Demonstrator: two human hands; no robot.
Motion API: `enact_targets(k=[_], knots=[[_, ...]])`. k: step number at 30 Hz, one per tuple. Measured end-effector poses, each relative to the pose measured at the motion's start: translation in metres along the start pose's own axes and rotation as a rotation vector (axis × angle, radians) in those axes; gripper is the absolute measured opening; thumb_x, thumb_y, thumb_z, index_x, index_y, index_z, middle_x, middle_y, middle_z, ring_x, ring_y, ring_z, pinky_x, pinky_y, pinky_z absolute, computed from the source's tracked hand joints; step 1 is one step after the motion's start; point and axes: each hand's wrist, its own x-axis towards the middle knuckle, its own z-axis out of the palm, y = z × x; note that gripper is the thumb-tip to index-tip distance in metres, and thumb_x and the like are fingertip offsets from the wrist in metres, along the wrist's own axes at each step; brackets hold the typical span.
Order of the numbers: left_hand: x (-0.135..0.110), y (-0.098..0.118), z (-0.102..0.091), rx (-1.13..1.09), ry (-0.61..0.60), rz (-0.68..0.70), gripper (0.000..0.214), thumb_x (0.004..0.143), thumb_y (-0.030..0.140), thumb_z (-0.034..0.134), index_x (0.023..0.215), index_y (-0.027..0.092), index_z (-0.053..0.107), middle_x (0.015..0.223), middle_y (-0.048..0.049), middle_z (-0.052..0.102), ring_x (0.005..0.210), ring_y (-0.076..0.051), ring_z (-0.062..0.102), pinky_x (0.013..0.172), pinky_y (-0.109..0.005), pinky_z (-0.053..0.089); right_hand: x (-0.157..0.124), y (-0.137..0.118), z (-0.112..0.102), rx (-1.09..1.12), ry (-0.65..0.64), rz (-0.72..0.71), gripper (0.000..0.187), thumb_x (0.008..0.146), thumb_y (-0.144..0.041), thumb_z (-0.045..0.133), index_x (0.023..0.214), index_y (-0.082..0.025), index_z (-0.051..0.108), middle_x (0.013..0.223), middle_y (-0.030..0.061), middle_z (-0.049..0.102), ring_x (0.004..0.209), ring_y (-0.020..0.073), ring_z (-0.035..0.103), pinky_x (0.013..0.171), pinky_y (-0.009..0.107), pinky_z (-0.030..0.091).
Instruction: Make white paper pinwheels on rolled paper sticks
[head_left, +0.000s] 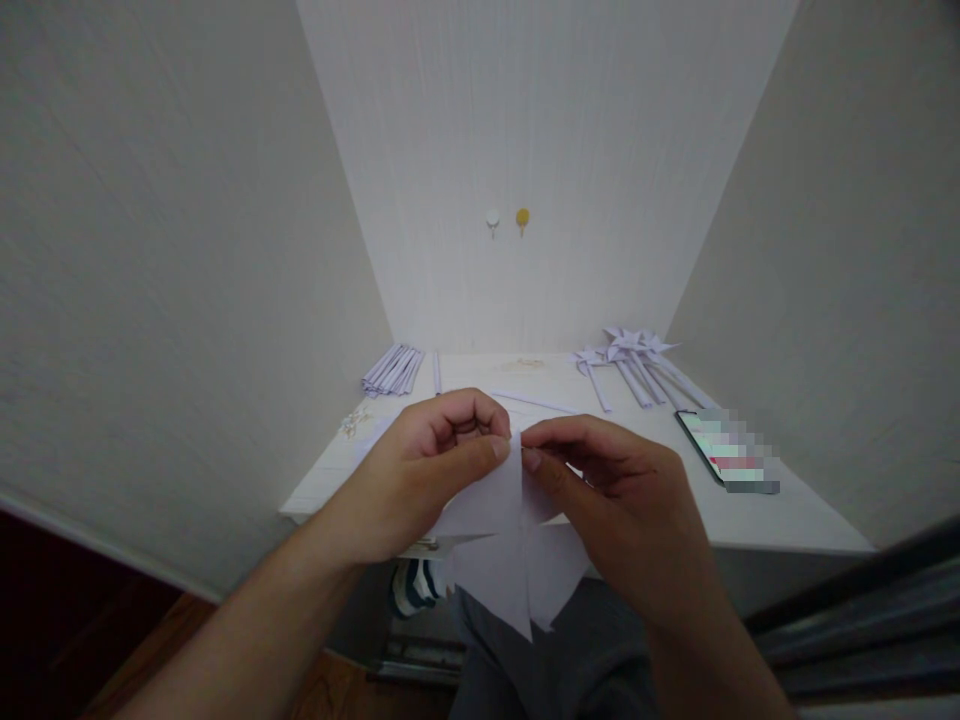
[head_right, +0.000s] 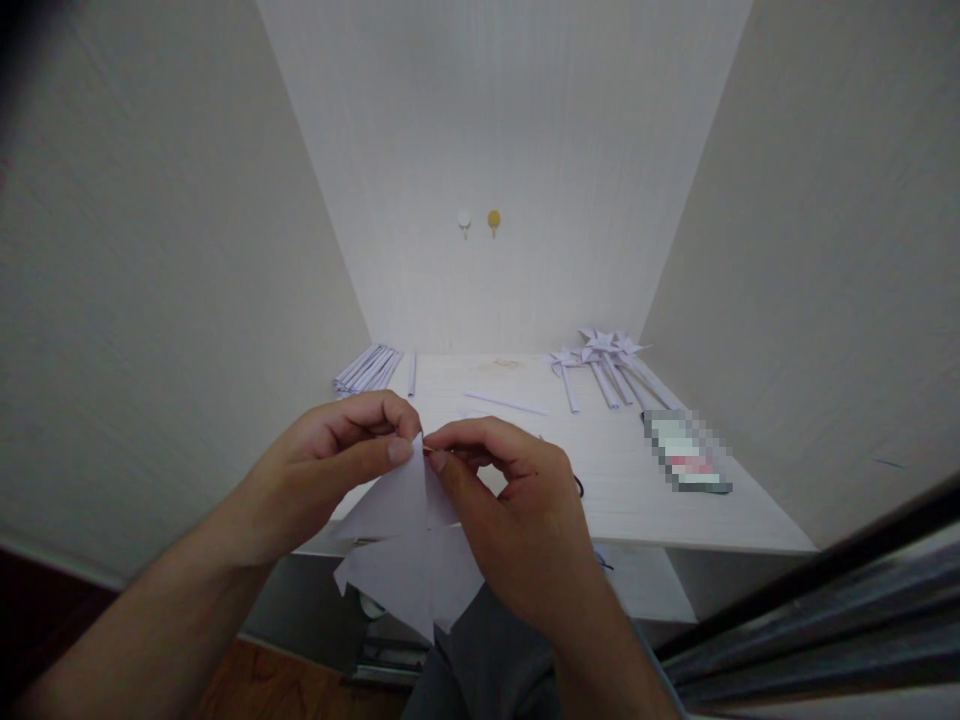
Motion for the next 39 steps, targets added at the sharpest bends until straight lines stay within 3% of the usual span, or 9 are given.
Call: enact_targets(k=[13,21,26,32,39], knots=[[-0.0017,-0.0001,0.0004,-0.014,0.004,-0.011,0.013,0.087,0.028,0.071,0.084,0.016,0.065,0.072,0.0019,0.059,0.062,-0.009,0.048,0.054,-0.020,0.036,0.0021,-0.0070,-0.0032,-0.038,-0.064,-0.107,0.014,0.092,-0.016,0.069,0.091,-0.026,0.078,0.080,-0.0028,0.073,0.071,0.0120,0.062,0.065,0.024,0.049],[-0.0038,0.0058,0.0035,-0.091,0.000,-0.081,0.018,0.084,0.031,0.074,0.083,0.017,0.063,0.071,0.0017,0.061,0.056,-0.008,0.049,0.049,-0.019,0.035,0.0002,-0.0043,-0.0008,0.068,-0.085,-0.033,0.008,0.088,-0.016,0.073,0.087,-0.024,0.072,0.078,-0.0021,0.071,0.072,0.0128,0.065,0.064,0.023,0.051],[-0.0063,0.0024,0.0009,-0.170,-0.024,-0.095,0.017,0.084,0.031,0.075,0.084,0.018,0.063,0.071,0.0023,0.060,0.054,-0.008,0.049,0.048,-0.018,0.034,-0.0006,-0.0054,-0.0008,0.165,-0.094,0.043,0.006,0.084,-0.019,0.078,0.086,-0.024,0.078,0.081,0.0001,0.076,0.072,0.0136,0.068,0.064,0.023,0.053],[-0.0059,0.0034,0.0026,-0.182,-0.013,-0.077,0.017,0.083,0.029,0.075,0.083,0.017,0.063,0.068,0.0032,0.059,0.052,-0.007,0.047,0.047,-0.017,0.033,0.0012,-0.0031,-0.0037,0.241,-0.019,0.058,0.005,0.083,-0.024,0.081,0.088,-0.024,0.080,0.076,0.0011,0.077,0.069,0.0138,0.070,0.062,0.023,0.055],[-0.0071,0.0043,0.0032,-0.197,-0.017,-0.093,0.019,0.082,0.031,0.077,0.083,0.017,0.064,0.070,0.0018,0.061,0.053,-0.007,0.050,0.047,-0.017,0.034,0.0003,-0.0028,-0.0029,0.278,-0.026,0.086,0.006,0.084,-0.026,0.082,0.087,-0.023,0.078,0.075,0.0013,0.077,0.067,0.0136,0.071,0.061,0.022,0.056]])
